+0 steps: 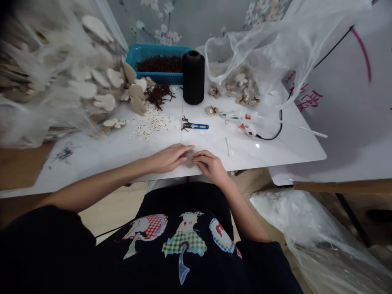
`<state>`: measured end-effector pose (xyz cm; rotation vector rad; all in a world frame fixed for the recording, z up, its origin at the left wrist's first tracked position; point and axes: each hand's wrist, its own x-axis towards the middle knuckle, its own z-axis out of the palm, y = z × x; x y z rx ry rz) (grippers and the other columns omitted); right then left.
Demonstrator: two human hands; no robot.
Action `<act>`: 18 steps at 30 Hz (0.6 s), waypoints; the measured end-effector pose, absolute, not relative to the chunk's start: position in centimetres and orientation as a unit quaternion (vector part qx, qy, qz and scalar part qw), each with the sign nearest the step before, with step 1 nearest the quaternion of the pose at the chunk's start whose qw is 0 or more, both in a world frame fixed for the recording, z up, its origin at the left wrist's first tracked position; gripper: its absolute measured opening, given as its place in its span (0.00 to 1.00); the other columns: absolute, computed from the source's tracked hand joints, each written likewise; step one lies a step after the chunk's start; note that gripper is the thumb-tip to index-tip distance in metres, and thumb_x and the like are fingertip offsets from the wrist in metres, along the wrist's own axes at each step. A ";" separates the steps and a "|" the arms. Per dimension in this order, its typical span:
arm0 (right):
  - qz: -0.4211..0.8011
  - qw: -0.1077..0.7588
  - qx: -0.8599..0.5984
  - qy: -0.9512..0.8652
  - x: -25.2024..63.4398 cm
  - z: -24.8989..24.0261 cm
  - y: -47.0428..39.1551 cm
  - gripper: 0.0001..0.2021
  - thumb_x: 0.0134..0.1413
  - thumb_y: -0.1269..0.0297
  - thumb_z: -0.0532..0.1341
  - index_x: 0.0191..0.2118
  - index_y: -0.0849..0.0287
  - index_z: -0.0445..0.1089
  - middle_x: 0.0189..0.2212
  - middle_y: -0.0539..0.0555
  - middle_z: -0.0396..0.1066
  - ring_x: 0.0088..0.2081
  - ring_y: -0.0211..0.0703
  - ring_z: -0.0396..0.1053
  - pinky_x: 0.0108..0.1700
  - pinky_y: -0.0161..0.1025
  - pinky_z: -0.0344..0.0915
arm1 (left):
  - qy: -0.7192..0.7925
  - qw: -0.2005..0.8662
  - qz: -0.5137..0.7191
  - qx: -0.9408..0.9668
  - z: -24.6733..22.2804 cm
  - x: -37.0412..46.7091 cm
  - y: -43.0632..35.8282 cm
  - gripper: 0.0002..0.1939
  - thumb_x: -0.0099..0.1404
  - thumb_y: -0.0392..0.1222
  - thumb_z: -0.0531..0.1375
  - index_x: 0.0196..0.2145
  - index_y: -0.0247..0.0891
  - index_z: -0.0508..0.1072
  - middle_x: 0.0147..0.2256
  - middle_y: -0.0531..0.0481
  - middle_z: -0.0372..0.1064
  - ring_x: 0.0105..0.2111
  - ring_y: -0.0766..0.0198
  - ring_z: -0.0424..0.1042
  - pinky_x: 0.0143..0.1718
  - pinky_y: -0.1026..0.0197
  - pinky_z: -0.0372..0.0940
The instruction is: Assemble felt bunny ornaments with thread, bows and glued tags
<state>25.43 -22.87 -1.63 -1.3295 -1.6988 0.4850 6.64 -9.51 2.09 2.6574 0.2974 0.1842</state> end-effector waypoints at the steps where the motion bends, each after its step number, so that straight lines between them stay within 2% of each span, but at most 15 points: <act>1: 0.195 0.445 -0.538 -0.689 25.6 -1.7 -22.8 0.08 0.64 0.64 0.58 0.38 0.57 0.75 0.42 0.57 0.74 0.44 0.43 0.73 0.49 0.44 0.72 | 0.124 0.259 0.059 0.956 1.8 6.9 -10.0 0.23 0.72 0.42 0.50 0.61 0.34 0.59 0.54 0.37 0.69 0.54 0.54 0.68 0.55 0.51 0.63; 4: 0.163 0.430 -0.555 -0.693 26.1 -1.8 -22.3 0.08 0.63 0.65 0.58 0.38 0.57 0.75 0.42 0.58 0.74 0.46 0.45 0.72 0.50 0.46 0.71 | 0.237 0.277 0.010 0.931 1.8 7.0 -11.2 0.23 0.72 0.47 0.50 0.60 0.33 0.60 0.42 0.41 0.75 0.41 0.55 0.74 0.42 0.56 0.66; 7: 0.120 0.451 -0.571 -0.676 25.9 -1.9 -21.8 0.08 0.62 0.63 0.60 0.35 0.57 0.76 0.43 0.59 0.73 0.47 0.48 0.69 0.51 0.50 0.68 | 0.294 0.222 -0.057 0.928 2.9 6.8 -11.6 0.19 0.73 0.50 0.49 0.51 0.36 0.69 0.32 0.46 0.75 0.32 0.56 0.74 0.33 0.59 0.63; 9: 0.144 0.485 -0.572 -0.645 25.4 -1.6 -21.5 0.09 0.61 0.60 0.61 0.34 0.57 0.76 0.43 0.59 0.73 0.45 0.47 0.70 0.48 0.48 0.69 | 0.297 0.176 -0.069 0.936 3.5 6.8 -11.8 0.17 0.73 0.49 0.48 0.44 0.38 0.72 0.31 0.47 0.75 0.30 0.57 0.74 0.31 0.61 0.60; 11: 0.218 0.517 -0.569 -0.601 24.8 -1.2 -21.4 0.11 0.60 0.56 0.61 0.35 0.58 0.75 0.39 0.57 0.74 0.38 0.43 0.71 0.40 0.42 0.70 | 0.296 0.129 -0.076 0.944 3.5 6.9 -11.9 0.17 0.74 0.46 0.47 0.40 0.38 0.73 0.32 0.46 0.75 0.30 0.57 0.74 0.29 0.62 0.58; 14: 0.348 0.533 -0.556 -0.534 24.1 -0.5 -21.5 0.15 0.58 0.50 0.62 0.34 0.58 0.73 0.29 0.53 0.75 0.26 0.37 0.68 0.29 0.36 0.66 | 0.305 0.061 -0.085 0.946 2.7 6.8 -12.1 0.18 0.74 0.45 0.46 0.40 0.35 0.73 0.32 0.43 0.76 0.30 0.56 0.75 0.27 0.61 0.56; 18: 0.429 0.537 -0.551 -0.474 23.6 -0.3 -21.6 0.18 0.55 0.45 0.63 0.34 0.58 0.70 0.25 0.51 0.75 0.23 0.37 0.69 0.26 0.35 0.67 | 0.302 0.024 -0.048 0.952 1.3 6.5 -12.5 0.20 0.73 0.45 0.44 0.39 0.33 0.73 0.32 0.39 0.76 0.28 0.55 0.75 0.25 0.61 0.54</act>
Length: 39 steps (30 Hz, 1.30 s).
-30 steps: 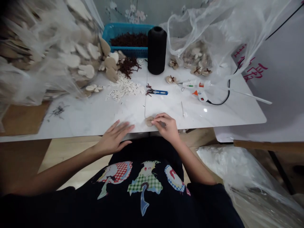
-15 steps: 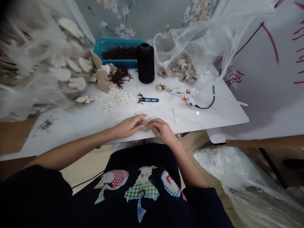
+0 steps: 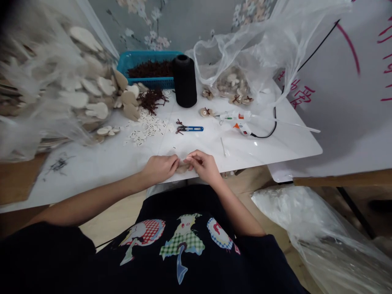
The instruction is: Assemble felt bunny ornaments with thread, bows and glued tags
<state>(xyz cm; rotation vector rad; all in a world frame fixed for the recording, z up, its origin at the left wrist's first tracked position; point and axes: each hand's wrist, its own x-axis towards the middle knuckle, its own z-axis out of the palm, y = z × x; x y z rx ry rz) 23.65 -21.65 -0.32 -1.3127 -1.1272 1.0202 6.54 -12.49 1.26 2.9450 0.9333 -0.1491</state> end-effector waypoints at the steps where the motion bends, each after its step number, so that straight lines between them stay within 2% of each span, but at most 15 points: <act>1: 0.430 0.542 -0.555 -0.462 23.6 -0.4 -21.7 0.18 0.55 0.45 0.63 0.34 0.57 0.69 0.26 0.51 0.75 0.24 0.39 0.71 0.27 0.36 0.69 | 0.300 0.023 -0.037 0.953 1.0 6.5 -12.6 0.20 0.73 0.44 0.44 0.39 0.33 0.73 0.32 0.39 0.76 0.28 0.55 0.75 0.25 0.60 0.54; 3: 0.418 0.553 -0.562 -0.451 23.7 -0.6 -21.6 0.18 0.55 0.45 0.62 0.34 0.57 0.68 0.26 0.52 0.76 0.27 0.41 0.74 0.33 0.40 0.72 | 0.301 0.032 -0.019 0.953 0.8 6.4 -12.7 0.19 0.73 0.44 0.45 0.38 0.33 0.73 0.31 0.39 0.76 0.27 0.56 0.74 0.25 0.61 0.55; 6: 0.368 0.548 -0.576 -0.481 23.9 -1.0 -21.4 0.15 0.58 0.48 0.60 0.35 0.56 0.67 0.28 0.52 0.76 0.32 0.43 0.75 0.39 0.41 0.73 | 0.287 0.076 -0.001 0.955 1.1 6.2 -12.6 0.19 0.73 0.45 0.46 0.37 0.34 0.73 0.30 0.42 0.76 0.26 0.58 0.73 0.26 0.61 0.55; 10: 0.293 0.485 -0.601 -0.564 24.4 -1.3 -21.0 0.12 0.63 0.53 0.57 0.35 0.56 0.68 0.29 0.51 0.75 0.31 0.40 0.73 0.36 0.37 0.69 | 0.235 0.145 -0.003 0.961 2.1 5.5 -12.0 0.16 0.70 0.48 0.51 0.35 0.37 0.74 0.27 0.48 0.74 0.27 0.61 0.71 0.27 0.63 0.55; 14: 0.253 0.450 -0.598 -0.614 24.4 -1.4 -21.1 0.10 0.64 0.58 0.55 0.35 0.56 0.69 0.29 0.50 0.75 0.30 0.39 0.72 0.35 0.35 0.67 | 0.205 0.173 -0.019 0.963 2.8 4.9 -10.8 0.13 0.68 0.48 0.54 0.36 0.40 0.75 0.31 0.50 0.75 0.30 0.63 0.71 0.28 0.63 0.53; 17: 0.241 0.440 -0.599 -0.624 24.2 -1.3 -21.2 0.10 0.64 0.58 0.55 0.35 0.56 0.69 0.29 0.50 0.75 0.29 0.39 0.72 0.35 0.35 0.67 | 0.217 0.203 0.001 0.955 2.5 5.2 -9.8 0.19 0.68 0.53 0.53 0.28 0.38 0.72 0.28 0.51 0.72 0.27 0.64 0.67 0.27 0.63 0.50; 20: 0.251 0.444 -0.604 -0.612 24.2 -1.3 -21.2 0.11 0.64 0.56 0.56 0.35 0.56 0.70 0.29 0.50 0.75 0.31 0.39 0.73 0.36 0.36 0.67 | 0.250 0.220 0.019 0.943 1.8 6.0 -9.1 0.23 0.66 0.54 0.54 0.19 0.37 0.62 0.19 0.54 0.61 0.21 0.67 0.59 0.25 0.62 0.47; 23: 0.277 0.468 -0.612 -0.574 24.4 -1.3 -21.2 0.13 0.63 0.53 0.57 0.35 0.56 0.69 0.29 0.52 0.76 0.33 0.41 0.74 0.37 0.37 0.67 | 0.271 0.232 0.017 0.934 1.4 6.7 -8.9 0.23 0.63 0.51 0.56 0.17 0.38 0.54 0.16 0.55 0.55 0.19 0.67 0.54 0.24 0.62 0.45; 28: 0.379 0.539 -0.545 -0.519 23.8 -1.2 -20.7 0.16 0.60 0.48 0.59 0.34 0.57 0.67 0.28 0.52 0.76 0.33 0.41 0.74 0.39 0.39 0.68 | 0.283 0.236 0.015 0.930 1.4 6.9 -9.2 0.23 0.62 0.49 0.55 0.17 0.38 0.51 0.16 0.55 0.52 0.19 0.67 0.52 0.24 0.61 0.44; 31: 0.408 0.545 -0.508 -0.528 23.4 -1.1 -20.1 0.16 0.60 0.48 0.59 0.34 0.57 0.66 0.26 0.50 0.73 0.29 0.39 0.71 0.36 0.37 0.67 | 0.278 0.235 0.022 0.931 1.2 6.8 -9.4 0.23 0.62 0.51 0.54 0.17 0.38 0.50 0.16 0.55 0.50 0.19 0.67 0.50 0.24 0.61 0.42; 34: 0.387 0.512 -0.521 -0.563 23.6 -0.9 -19.7 0.14 0.62 0.51 0.57 0.33 0.57 0.65 0.23 0.47 0.69 0.23 0.36 0.64 0.29 0.34 0.61 | 0.270 0.235 0.019 0.934 1.0 6.5 -9.3 0.23 0.63 0.52 0.51 0.17 0.38 0.50 0.16 0.54 0.52 0.19 0.67 0.51 0.24 0.61 0.42; 39: 0.288 0.414 -0.585 -0.635 24.4 -0.4 -20.5 0.09 0.63 0.61 0.54 0.31 0.56 0.64 0.22 0.46 0.66 0.23 0.36 0.63 0.31 0.34 0.60 | 0.265 0.230 0.027 0.936 0.8 5.5 -8.9 0.21 0.64 0.48 0.50 0.17 0.38 0.51 0.16 0.54 0.52 0.19 0.66 0.51 0.24 0.61 0.43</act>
